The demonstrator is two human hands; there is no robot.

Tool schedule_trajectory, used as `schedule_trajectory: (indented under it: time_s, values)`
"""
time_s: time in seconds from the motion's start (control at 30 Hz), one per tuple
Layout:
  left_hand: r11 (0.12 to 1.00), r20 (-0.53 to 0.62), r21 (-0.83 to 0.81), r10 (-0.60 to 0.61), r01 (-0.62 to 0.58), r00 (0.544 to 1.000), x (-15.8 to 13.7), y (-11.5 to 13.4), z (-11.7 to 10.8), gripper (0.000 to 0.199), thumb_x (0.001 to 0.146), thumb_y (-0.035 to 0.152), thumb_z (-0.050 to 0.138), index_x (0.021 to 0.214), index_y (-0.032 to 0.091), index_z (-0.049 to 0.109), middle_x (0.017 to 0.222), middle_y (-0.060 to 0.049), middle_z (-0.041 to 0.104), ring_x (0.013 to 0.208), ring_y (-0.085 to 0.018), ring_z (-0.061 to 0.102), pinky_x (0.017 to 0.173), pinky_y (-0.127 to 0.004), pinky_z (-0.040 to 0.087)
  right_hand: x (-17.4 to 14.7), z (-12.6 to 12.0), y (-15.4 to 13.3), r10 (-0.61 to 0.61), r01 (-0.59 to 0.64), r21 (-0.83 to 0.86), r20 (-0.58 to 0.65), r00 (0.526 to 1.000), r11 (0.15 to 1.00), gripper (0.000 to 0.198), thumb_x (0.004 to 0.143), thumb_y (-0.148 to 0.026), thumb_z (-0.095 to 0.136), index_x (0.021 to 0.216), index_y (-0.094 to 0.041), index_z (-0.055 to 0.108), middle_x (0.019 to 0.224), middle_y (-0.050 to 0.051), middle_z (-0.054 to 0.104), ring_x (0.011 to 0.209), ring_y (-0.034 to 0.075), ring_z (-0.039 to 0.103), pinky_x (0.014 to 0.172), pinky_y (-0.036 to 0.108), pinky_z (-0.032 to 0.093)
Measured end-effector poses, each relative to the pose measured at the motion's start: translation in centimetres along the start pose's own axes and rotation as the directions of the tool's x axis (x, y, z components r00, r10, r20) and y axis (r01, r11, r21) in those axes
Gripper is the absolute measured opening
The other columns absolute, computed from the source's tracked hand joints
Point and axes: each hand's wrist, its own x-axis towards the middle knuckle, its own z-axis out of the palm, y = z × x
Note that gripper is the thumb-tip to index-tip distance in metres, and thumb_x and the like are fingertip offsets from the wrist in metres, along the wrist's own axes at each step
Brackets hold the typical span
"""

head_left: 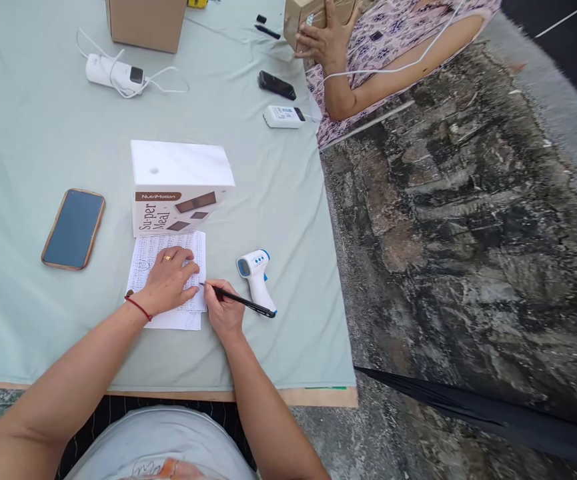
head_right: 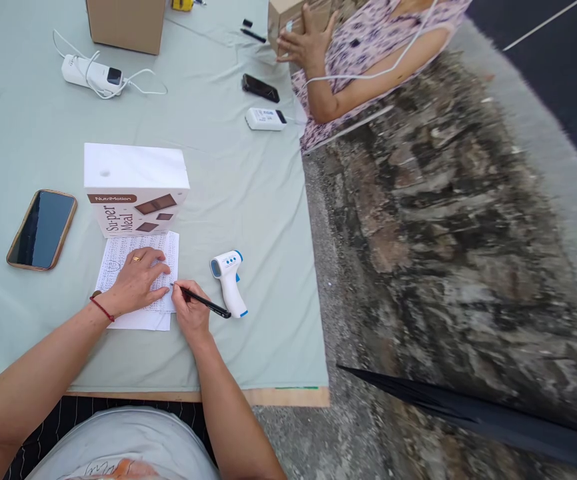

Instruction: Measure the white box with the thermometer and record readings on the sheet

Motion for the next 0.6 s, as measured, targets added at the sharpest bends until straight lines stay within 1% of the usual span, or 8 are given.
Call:
schedule_trajectory:
  time_s: [0.2,0.33,0.47,0.6]
  values:
    - [1.000,-0.007,0.003,0.003,-0.003,1.000,-0.02,-0.06,0.02,0.021,0.081,0.026,0.070,0.100,0.018,0.066,0.117,-0.011,0.060,0.117,-0.030,0.052,0.103,-0.048,0.041,0.05,0.02,0.02,-0.006,0.006,-0.007,0.021,1.000,1.000,0.016,0.084,-0.033,0.060,0.077,-0.020,0.068,0.071,0.000,0.067,0.065,0.015,0.058,0.064,0.029,0.048]
    - [1.000,-0.010,0.013,0.006,-0.006,1.000,-0.03,-0.08,0.05,0.022,0.081,0.026,0.071,0.100,0.017,0.067,0.118,-0.011,0.061,0.117,-0.030,0.052,0.103,-0.048,0.041,0.04,0.01,-0.09,-0.014,0.014,-0.014,0.009,1.000,1.000,0.016,0.084,-0.032,0.059,0.076,-0.020,0.067,0.070,0.000,0.065,0.065,0.015,0.057,0.064,0.029,0.048]
    - [1.000,-0.013,0.013,0.009,-0.009,1.000,-0.01,-0.06,0.03,0.022,0.081,0.026,0.071,0.100,0.017,0.067,0.117,-0.011,0.061,0.117,-0.030,0.053,0.103,-0.048,0.042,0.07,0.03,-0.15,-0.002,0.002,0.000,0.021,1.000,1.000,0.016,0.083,-0.032,0.060,0.075,-0.020,0.067,0.069,0.000,0.065,0.064,0.014,0.056,0.064,0.029,0.048]
    - [1.000,-0.014,0.004,0.009,-0.009,1.000,-0.03,-0.10,-0.01,0.021,0.081,0.026,0.071,0.100,0.018,0.067,0.118,-0.011,0.061,0.117,-0.030,0.052,0.103,-0.049,0.042,0.15,0.09,-0.24,0.007,-0.006,0.028,-0.019,1.000,1.000,0.016,0.083,-0.033,0.060,0.076,-0.020,0.067,0.071,0.001,0.067,0.066,0.015,0.059,0.064,0.030,0.050]
